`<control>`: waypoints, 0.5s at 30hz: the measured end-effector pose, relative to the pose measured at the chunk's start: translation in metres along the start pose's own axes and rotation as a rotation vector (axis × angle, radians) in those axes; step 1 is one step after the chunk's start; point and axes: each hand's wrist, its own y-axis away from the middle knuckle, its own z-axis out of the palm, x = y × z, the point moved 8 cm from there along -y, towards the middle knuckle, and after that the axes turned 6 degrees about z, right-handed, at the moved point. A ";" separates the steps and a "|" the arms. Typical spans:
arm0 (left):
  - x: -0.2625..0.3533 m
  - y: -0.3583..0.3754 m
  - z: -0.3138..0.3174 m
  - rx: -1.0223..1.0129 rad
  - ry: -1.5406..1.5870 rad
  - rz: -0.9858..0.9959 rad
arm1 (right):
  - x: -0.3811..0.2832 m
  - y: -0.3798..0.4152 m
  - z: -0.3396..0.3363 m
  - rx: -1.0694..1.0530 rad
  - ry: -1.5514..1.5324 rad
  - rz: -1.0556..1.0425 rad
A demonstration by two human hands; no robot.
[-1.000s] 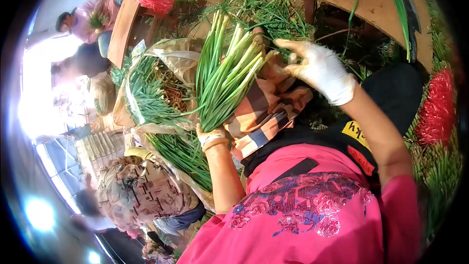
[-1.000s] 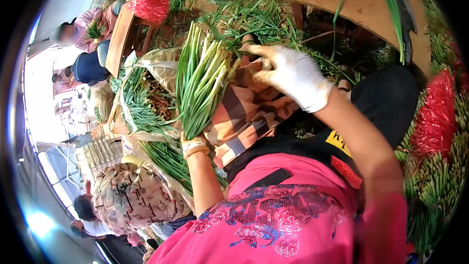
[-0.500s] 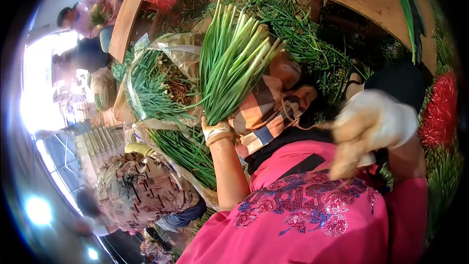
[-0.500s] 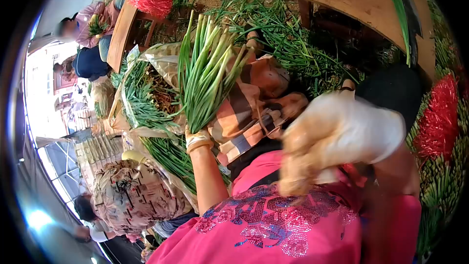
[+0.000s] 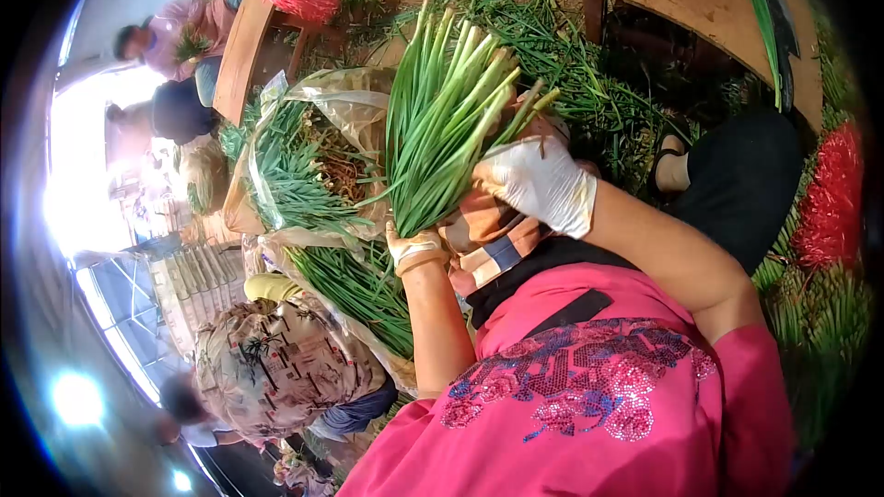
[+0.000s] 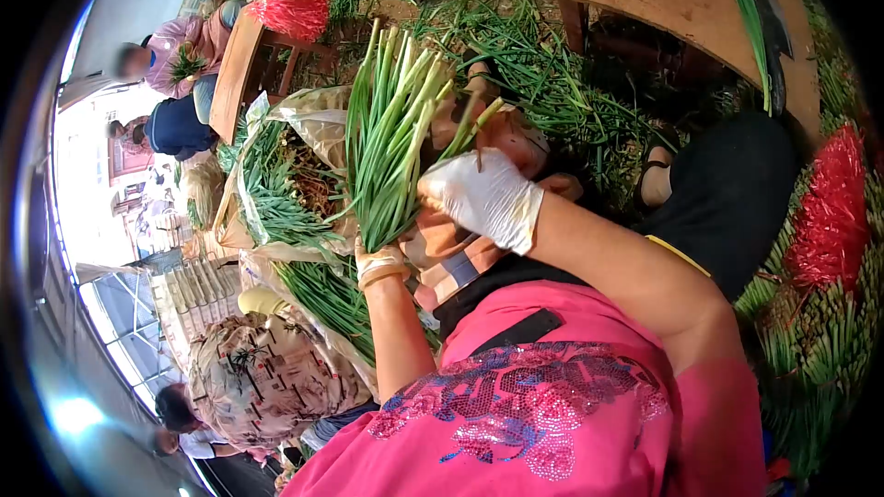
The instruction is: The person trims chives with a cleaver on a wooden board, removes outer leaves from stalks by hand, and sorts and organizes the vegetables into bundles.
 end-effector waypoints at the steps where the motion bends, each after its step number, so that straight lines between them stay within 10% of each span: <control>1: 0.001 -0.003 -0.001 0.001 0.005 -0.004 | 0.001 0.003 -0.001 -0.086 -0.479 0.176; 3: 0.003 -0.010 -0.004 -0.005 0.028 -0.015 | -0.007 0.017 0.005 -0.254 -1.258 0.466; 6: 0.005 -0.024 -0.012 -0.003 0.076 -0.024 | -0.048 0.039 -0.055 -0.726 -1.613 0.558; 8: 0.006 -0.035 -0.016 -0.001 0.119 -0.041 | -0.032 0.031 -0.101 -0.540 -1.827 0.026; 12: 0.004 -0.052 -0.021 0.003 0.194 -0.097 | 0.084 0.018 -0.127 0.043 -0.989 0.476; 15: 0.002 -0.060 -0.020 -0.006 0.249 -0.151 | 0.124 -0.017 -0.058 -0.048 -0.975 0.590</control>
